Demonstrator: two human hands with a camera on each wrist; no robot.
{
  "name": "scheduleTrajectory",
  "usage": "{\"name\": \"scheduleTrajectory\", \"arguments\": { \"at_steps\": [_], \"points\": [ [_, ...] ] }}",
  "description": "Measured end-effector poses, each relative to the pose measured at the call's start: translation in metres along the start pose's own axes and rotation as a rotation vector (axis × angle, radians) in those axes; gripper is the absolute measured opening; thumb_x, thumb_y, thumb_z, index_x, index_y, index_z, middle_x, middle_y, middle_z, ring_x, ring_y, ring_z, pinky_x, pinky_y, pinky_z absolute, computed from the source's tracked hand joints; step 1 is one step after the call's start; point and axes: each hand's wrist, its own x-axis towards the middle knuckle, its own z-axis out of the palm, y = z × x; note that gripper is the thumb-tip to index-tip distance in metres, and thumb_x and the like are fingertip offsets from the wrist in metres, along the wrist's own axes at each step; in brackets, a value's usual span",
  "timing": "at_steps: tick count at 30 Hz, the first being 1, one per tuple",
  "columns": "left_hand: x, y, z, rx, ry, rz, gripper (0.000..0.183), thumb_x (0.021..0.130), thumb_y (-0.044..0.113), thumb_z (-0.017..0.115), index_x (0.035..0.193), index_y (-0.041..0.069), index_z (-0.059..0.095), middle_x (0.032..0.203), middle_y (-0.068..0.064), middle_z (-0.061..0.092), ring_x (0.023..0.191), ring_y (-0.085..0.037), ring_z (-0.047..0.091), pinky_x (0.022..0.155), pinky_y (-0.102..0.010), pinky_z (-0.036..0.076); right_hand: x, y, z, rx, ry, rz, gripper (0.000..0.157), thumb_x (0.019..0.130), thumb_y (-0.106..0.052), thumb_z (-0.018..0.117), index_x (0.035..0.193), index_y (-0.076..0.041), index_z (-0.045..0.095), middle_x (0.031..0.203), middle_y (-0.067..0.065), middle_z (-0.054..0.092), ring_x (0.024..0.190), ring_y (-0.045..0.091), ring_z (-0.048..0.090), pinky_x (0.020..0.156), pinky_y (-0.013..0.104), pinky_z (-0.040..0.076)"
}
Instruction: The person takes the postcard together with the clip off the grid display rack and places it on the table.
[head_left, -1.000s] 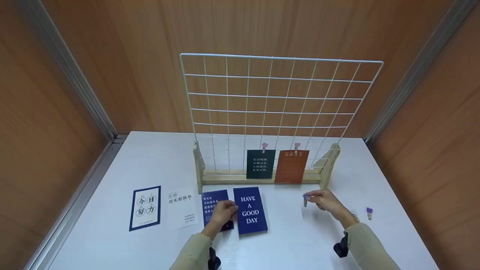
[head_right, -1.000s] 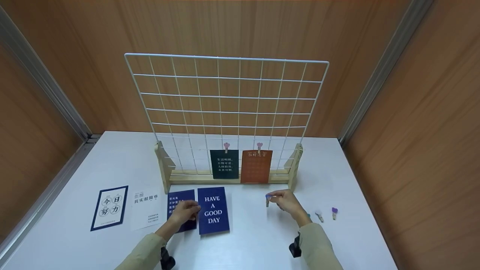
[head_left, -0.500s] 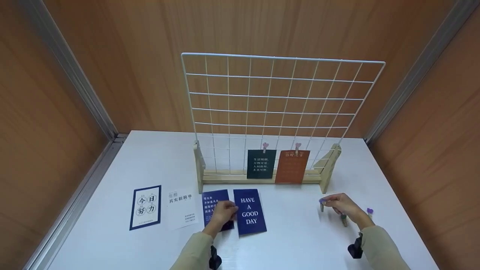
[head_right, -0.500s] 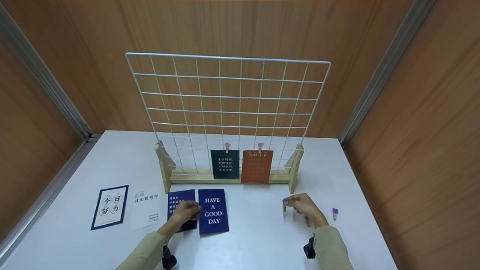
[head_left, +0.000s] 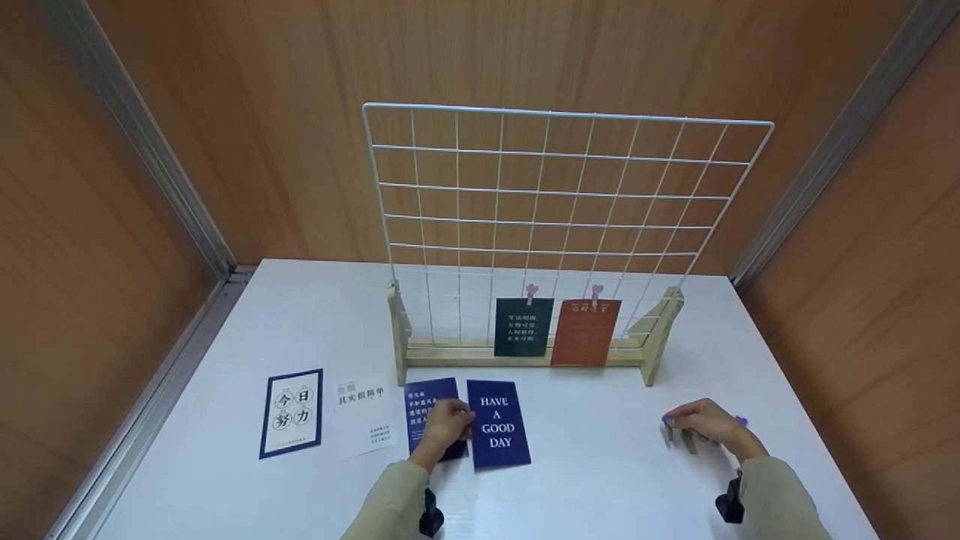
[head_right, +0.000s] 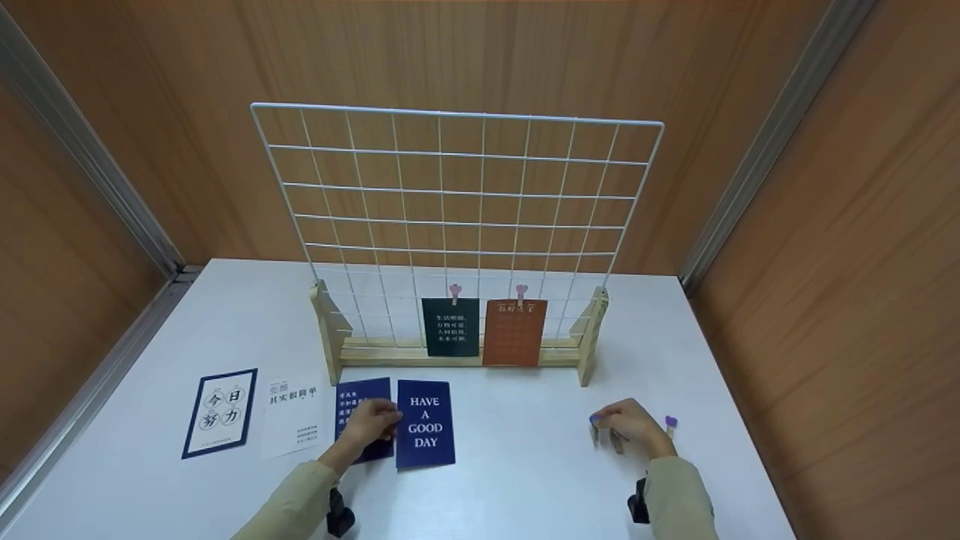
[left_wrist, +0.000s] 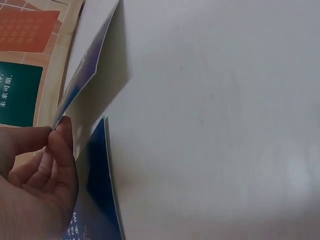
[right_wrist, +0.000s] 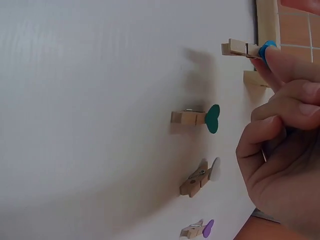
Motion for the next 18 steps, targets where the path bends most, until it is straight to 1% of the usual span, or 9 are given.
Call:
{"name": "scheduleTrajectory", "arguments": {
  "at_steps": [2,5,11,15,17,18],
  "points": [
    [-0.001,0.001,0.000,0.015,0.008,0.002,0.015,0.081,-0.001,0.057,0.092,-0.011,0.057,0.065,-0.011,0.059,0.050,-0.014,0.055,0.047,-0.025,0.048,0.000,0.004,0.001,-0.013,0.000,0.010,0.029,0.081,-0.012,0.059,0.103,0.007,0.061,0.069,-0.001,0.053,0.048,0.007,0.034,0.043,0.019,0.029],
    [-0.001,0.001,0.001,0.065,0.026,0.015,0.012,0.079,-0.001,0.058,0.089,-0.009,0.058,0.062,-0.009,0.058,0.048,-0.014,0.055,0.046,-0.025,0.048,0.000,0.008,0.002,-0.018,0.009,0.035,0.028,0.080,-0.011,0.059,0.102,0.006,0.061,0.072,0.000,0.055,0.049,0.006,0.036,0.043,0.019,0.030],
    [-0.001,-0.001,0.001,0.154,0.058,0.017,0.008,0.078,0.000,0.060,0.084,-0.005,0.059,0.059,-0.005,0.056,0.048,-0.014,0.055,0.045,-0.025,0.047,0.001,0.015,0.005,-0.023,0.031,0.065,0.027,0.081,-0.010,0.058,0.101,0.007,0.061,0.071,0.001,0.056,0.050,0.008,0.039,0.045,0.020,0.032],
    [-0.002,-0.001,-0.001,0.172,0.076,0.028,0.006,0.078,0.000,0.061,0.081,-0.004,0.059,0.058,-0.005,0.055,0.049,-0.014,0.055,0.045,-0.024,0.047,0.000,0.017,0.006,-0.013,0.050,0.095,0.026,0.080,-0.010,0.058,0.101,0.006,0.062,0.070,0.000,0.055,0.050,0.008,0.039,0.045,0.021,0.033],
    [-0.003,-0.001,-0.001,0.177,0.083,0.044,0.005,0.078,0.000,0.061,0.080,-0.004,0.059,0.058,-0.005,0.055,0.048,-0.014,0.055,0.044,-0.024,0.047,0.000,0.018,0.006,0.002,0.054,0.095,0.026,0.080,-0.010,0.059,0.100,0.006,0.061,0.068,-0.001,0.055,0.048,0.007,0.038,0.045,0.020,0.032],
    [-0.003,-0.001,-0.001,0.183,0.087,0.053,0.004,0.078,0.000,0.060,0.079,-0.004,0.059,0.057,-0.005,0.055,0.047,-0.013,0.054,0.043,-0.024,0.047,0.000,0.018,0.005,0.016,0.043,0.080,0.026,0.080,-0.009,0.058,0.101,0.008,0.061,0.068,-0.001,0.055,0.047,0.006,0.037,0.044,0.019,0.032]
  ]
}}
